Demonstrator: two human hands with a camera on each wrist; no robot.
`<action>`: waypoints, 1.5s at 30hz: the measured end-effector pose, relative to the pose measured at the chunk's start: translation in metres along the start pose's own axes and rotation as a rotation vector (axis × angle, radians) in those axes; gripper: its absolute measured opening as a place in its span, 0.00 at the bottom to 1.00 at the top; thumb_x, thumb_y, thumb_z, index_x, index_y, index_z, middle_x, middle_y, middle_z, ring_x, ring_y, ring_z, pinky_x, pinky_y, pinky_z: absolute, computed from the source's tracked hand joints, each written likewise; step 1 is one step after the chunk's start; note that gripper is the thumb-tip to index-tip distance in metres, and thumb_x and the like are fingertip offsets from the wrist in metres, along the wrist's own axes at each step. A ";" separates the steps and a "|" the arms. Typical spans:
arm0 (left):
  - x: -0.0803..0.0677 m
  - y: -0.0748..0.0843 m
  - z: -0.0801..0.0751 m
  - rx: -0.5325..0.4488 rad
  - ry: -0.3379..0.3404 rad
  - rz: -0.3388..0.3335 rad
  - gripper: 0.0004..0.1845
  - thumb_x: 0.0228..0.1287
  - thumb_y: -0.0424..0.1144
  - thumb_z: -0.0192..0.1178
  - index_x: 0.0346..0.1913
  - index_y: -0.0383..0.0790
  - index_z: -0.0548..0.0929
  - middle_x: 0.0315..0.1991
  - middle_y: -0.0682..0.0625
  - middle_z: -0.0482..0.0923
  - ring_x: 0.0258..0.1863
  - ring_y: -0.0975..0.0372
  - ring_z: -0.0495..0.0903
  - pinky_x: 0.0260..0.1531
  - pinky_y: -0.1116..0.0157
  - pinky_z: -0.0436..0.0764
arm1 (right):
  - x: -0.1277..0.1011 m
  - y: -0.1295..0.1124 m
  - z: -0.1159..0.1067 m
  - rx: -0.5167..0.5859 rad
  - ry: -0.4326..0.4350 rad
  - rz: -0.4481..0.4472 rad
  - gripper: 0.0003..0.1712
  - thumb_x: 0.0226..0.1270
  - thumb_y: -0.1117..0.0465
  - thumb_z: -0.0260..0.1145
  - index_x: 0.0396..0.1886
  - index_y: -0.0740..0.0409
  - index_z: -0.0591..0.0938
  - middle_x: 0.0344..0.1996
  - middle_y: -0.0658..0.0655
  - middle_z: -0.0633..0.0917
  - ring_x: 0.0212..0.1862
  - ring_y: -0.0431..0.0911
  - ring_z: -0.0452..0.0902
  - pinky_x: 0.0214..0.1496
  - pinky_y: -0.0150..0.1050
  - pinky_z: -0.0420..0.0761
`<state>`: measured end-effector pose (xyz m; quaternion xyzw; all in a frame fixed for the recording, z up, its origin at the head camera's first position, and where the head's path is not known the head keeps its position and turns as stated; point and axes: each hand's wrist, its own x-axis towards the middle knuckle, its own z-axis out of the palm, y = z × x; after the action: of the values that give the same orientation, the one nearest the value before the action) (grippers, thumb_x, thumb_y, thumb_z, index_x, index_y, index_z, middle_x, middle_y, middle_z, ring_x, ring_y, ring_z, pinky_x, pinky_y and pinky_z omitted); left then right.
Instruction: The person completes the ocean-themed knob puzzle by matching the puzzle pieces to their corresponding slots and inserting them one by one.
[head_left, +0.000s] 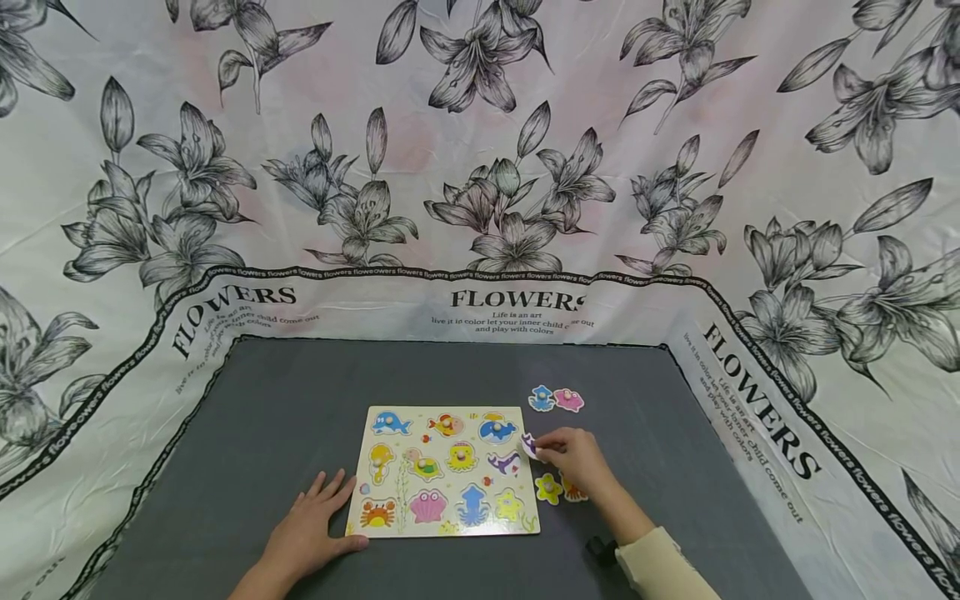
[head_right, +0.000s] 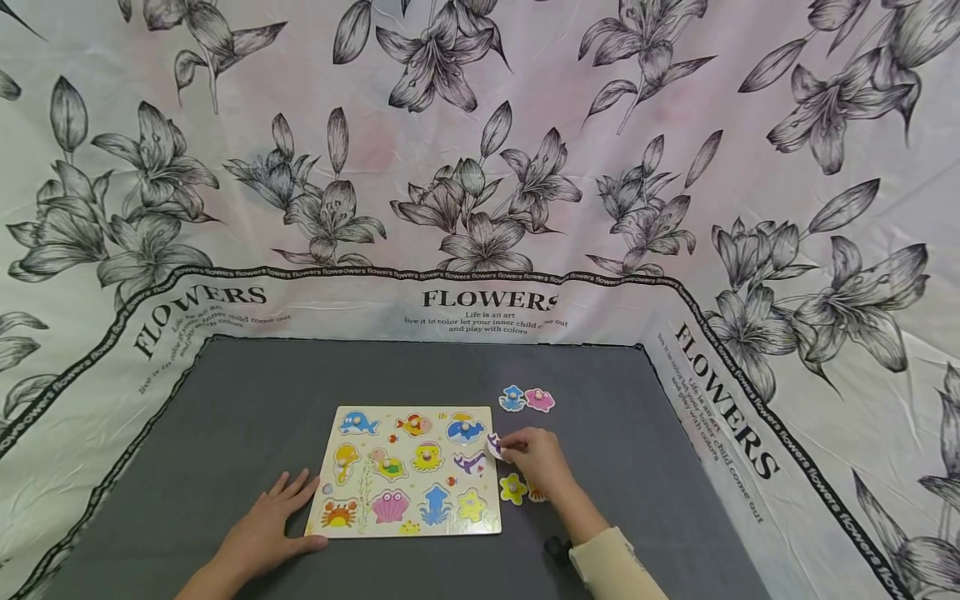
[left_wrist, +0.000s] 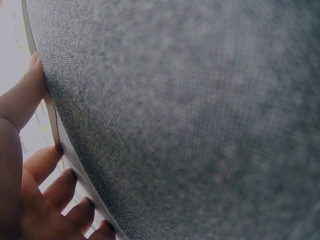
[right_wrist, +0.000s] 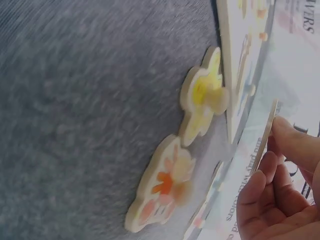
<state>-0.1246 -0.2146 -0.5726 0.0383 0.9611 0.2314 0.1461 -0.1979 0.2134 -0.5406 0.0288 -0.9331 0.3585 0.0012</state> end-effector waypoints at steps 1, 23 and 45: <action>0.000 0.000 0.000 0.001 0.000 0.001 0.61 0.37 0.72 0.74 0.76 0.45 0.68 0.77 0.39 0.60 0.78 0.37 0.51 0.74 0.33 0.53 | 0.000 -0.002 0.000 0.008 -0.004 -0.005 0.05 0.61 0.64 0.76 0.37 0.52 0.93 0.36 0.50 0.88 0.33 0.39 0.79 0.34 0.32 0.84; -0.002 0.001 -0.002 -0.004 0.011 0.019 0.60 0.38 0.71 0.74 0.75 0.44 0.69 0.77 0.39 0.61 0.78 0.37 0.51 0.73 0.33 0.54 | 0.002 -0.026 0.022 0.052 -0.140 -0.099 0.05 0.62 0.65 0.74 0.37 0.53 0.92 0.36 0.50 0.88 0.33 0.39 0.78 0.31 0.29 0.82; 0.000 0.000 0.002 0.006 0.008 0.003 0.61 0.36 0.72 0.74 0.75 0.45 0.69 0.77 0.39 0.61 0.78 0.37 0.51 0.73 0.32 0.54 | 0.004 -0.019 0.039 0.001 -0.181 -0.138 0.04 0.59 0.67 0.75 0.34 0.56 0.92 0.30 0.49 0.87 0.30 0.38 0.76 0.27 0.28 0.76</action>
<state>-0.1245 -0.2139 -0.5740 0.0391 0.9623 0.2288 0.1420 -0.1998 0.1736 -0.5569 0.1250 -0.9250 0.3541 -0.0583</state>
